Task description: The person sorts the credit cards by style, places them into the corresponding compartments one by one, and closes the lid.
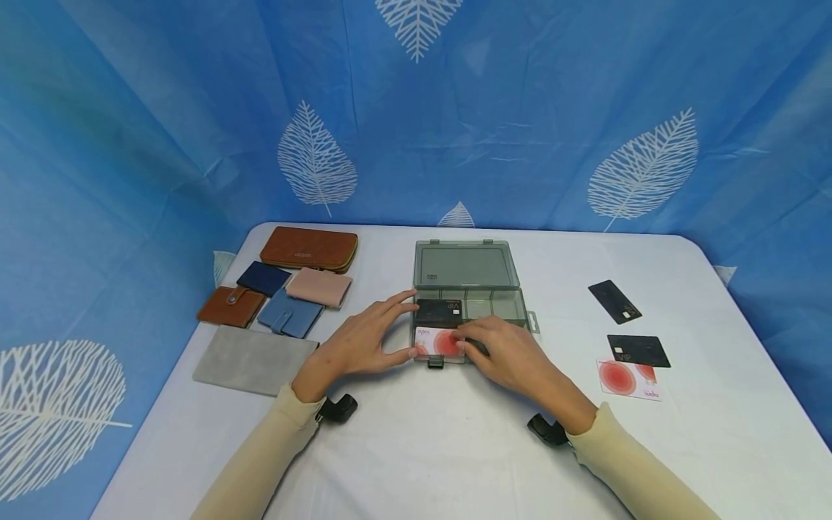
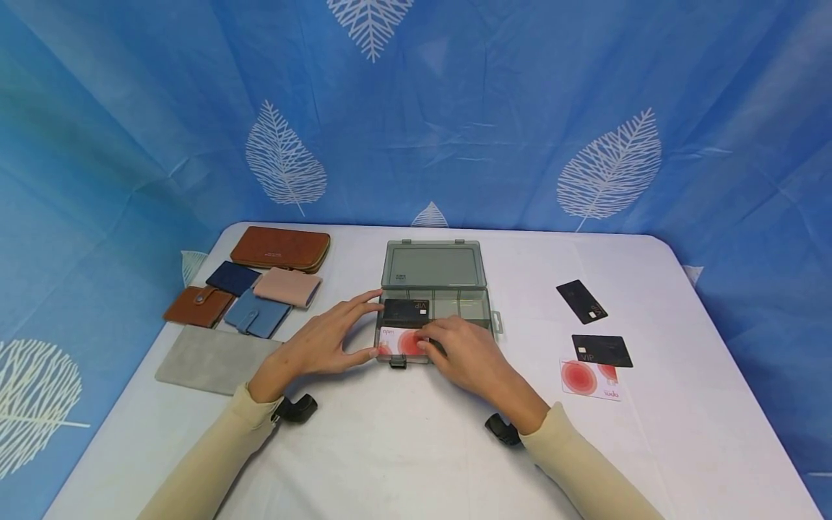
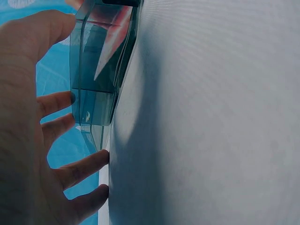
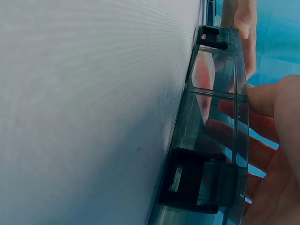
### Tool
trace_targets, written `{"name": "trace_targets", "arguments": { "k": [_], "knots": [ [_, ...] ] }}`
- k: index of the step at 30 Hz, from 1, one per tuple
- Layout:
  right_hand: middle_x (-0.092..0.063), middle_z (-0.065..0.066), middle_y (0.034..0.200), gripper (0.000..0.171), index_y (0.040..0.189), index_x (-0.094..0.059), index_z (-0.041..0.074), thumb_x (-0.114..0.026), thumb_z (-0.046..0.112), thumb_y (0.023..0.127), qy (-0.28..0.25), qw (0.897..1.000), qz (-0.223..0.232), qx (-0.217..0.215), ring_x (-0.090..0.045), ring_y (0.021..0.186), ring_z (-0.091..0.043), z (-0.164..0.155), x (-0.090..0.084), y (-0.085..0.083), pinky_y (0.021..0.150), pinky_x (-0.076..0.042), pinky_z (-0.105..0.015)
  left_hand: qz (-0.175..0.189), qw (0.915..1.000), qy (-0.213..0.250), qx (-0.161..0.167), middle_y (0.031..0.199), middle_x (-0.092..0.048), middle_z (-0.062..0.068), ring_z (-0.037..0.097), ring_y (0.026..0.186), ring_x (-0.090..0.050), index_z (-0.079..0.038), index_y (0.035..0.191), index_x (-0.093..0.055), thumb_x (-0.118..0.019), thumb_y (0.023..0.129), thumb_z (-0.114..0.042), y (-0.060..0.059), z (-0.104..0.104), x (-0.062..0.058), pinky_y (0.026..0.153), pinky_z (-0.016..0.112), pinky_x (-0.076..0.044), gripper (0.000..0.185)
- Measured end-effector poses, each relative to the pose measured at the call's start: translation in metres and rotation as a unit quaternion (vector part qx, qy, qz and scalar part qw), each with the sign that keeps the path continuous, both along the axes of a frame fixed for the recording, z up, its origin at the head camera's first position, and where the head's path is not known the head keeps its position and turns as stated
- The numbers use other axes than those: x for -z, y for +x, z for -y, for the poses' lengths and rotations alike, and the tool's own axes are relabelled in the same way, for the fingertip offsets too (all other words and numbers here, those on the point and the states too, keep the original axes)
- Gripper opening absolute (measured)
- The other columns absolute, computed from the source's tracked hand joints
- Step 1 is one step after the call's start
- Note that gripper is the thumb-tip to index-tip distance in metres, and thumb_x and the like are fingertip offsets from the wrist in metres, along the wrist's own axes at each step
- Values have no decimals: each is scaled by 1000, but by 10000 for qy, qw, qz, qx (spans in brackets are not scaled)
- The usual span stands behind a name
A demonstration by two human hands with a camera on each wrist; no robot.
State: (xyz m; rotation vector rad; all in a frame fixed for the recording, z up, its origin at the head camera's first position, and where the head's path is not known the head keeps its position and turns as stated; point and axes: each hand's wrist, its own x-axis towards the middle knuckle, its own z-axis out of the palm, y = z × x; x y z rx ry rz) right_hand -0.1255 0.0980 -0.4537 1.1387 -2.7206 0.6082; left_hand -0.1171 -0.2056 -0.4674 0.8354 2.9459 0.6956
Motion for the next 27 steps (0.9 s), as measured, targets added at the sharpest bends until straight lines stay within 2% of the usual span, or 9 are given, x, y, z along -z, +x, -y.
{"name": "trace_targets", "arguments": {
  "k": [15, 21, 27],
  "knots": [
    [-78, -1, 129, 23, 122, -84, 19, -76, 31, 103, -10, 9999, 112, -34, -73, 120, -26, -6, -8, -1, 95, -61, -52, -7, 10000, -1, 6, 178, -27, -4, 30, 150, -48, -20, 162, -49, -69, 97, -62, 0, 0, 0, 106, 60, -53, 80],
    [-79, -1, 124, 27, 126, -81, 19, -77, 30, 102, -266, 9995, 146, 12, -74, 118, -26, -14, -15, -5, 93, -61, -52, 42, 10000, -35, 23, 178, -25, -5, 30, 151, -47, -19, 163, -48, -69, 97, -62, -1, -1, -2, 108, 60, -52, 81],
    [-77, -4, 127, 29, 129, -79, 17, -78, 24, 101, -600, 9980, 189, 93, -73, 118, -29, -32, -23, -16, 94, -60, -55, -40, 10000, -42, 31, 178, -27, -5, 30, 150, -49, -20, 162, -49, -69, 97, -61, -2, 0, -2, 106, 59, -53, 80]
  ]
}}
